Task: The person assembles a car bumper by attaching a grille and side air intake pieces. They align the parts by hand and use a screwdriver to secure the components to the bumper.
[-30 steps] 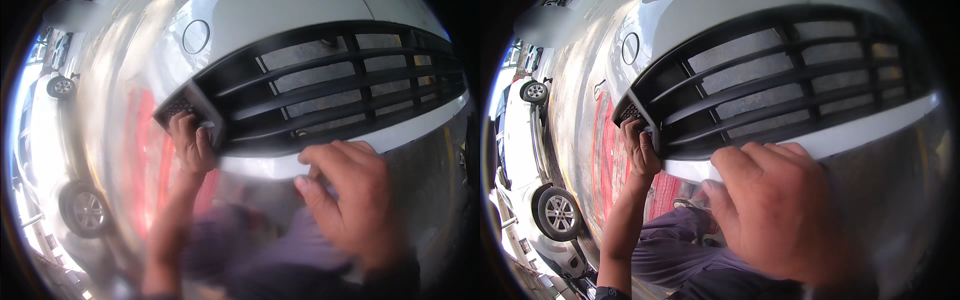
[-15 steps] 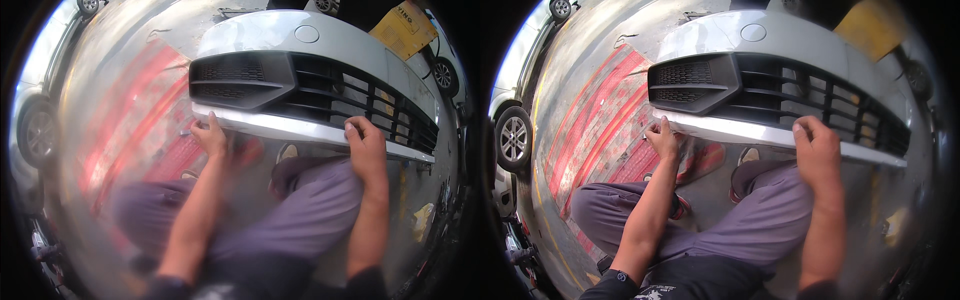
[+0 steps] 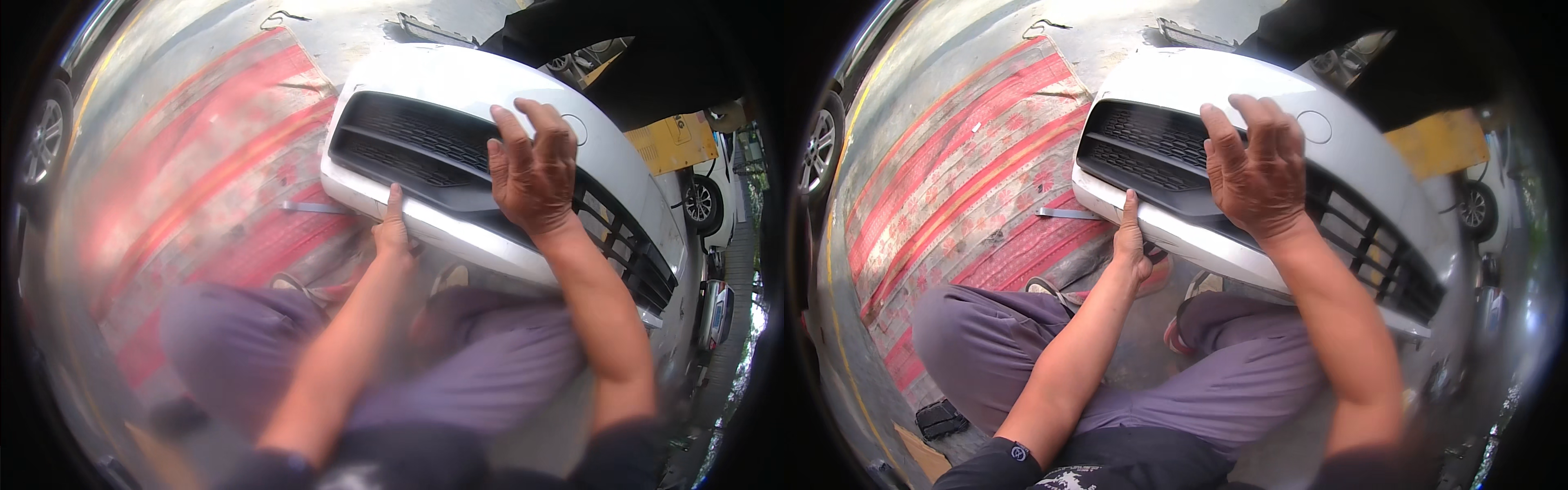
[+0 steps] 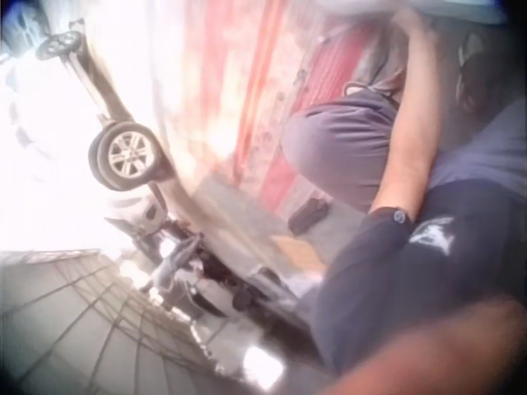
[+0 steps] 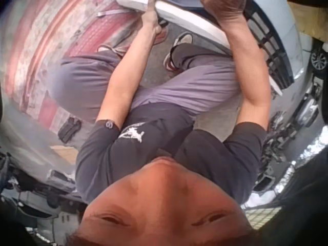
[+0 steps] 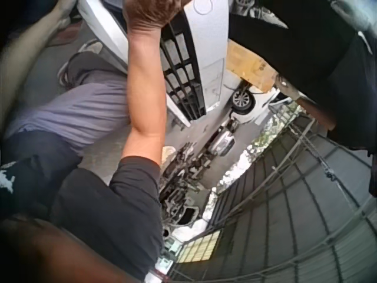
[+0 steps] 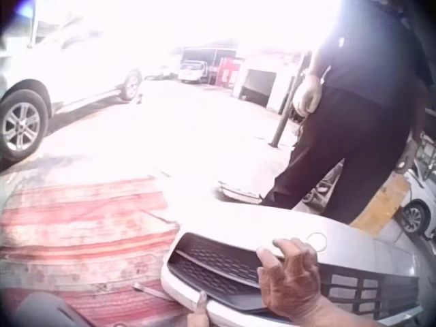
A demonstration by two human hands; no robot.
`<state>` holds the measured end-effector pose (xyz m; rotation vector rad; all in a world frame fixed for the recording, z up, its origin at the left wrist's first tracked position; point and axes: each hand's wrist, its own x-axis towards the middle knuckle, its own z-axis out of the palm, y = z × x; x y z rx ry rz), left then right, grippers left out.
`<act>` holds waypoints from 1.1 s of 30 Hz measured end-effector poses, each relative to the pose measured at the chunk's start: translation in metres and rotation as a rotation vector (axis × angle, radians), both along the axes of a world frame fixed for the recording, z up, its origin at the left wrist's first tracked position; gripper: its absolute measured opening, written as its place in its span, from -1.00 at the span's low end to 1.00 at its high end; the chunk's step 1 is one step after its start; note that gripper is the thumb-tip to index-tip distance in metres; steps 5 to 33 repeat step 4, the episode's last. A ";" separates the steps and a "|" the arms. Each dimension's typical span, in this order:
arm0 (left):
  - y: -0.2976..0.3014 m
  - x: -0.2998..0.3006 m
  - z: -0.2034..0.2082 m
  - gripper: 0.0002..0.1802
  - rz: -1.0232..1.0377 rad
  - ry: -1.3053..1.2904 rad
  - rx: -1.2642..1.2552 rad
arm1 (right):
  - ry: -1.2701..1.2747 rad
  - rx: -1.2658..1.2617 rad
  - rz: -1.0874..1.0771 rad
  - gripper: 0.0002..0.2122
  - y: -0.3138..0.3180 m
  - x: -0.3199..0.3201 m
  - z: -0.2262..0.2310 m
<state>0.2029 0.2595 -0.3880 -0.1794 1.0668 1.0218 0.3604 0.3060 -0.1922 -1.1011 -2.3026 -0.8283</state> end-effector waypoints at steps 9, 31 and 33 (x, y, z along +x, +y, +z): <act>0.005 -0.004 -0.016 0.16 -0.007 0.114 0.085 | -0.174 -0.287 -0.108 -0.48 0.027 0.000 -0.043; 0.005 -0.004 -0.016 0.16 -0.007 0.114 0.085 | -0.174 -0.287 -0.108 -0.48 0.027 0.000 -0.043; 0.005 -0.004 -0.016 0.16 -0.007 0.114 0.085 | -0.174 -0.287 -0.108 -0.48 0.027 0.000 -0.043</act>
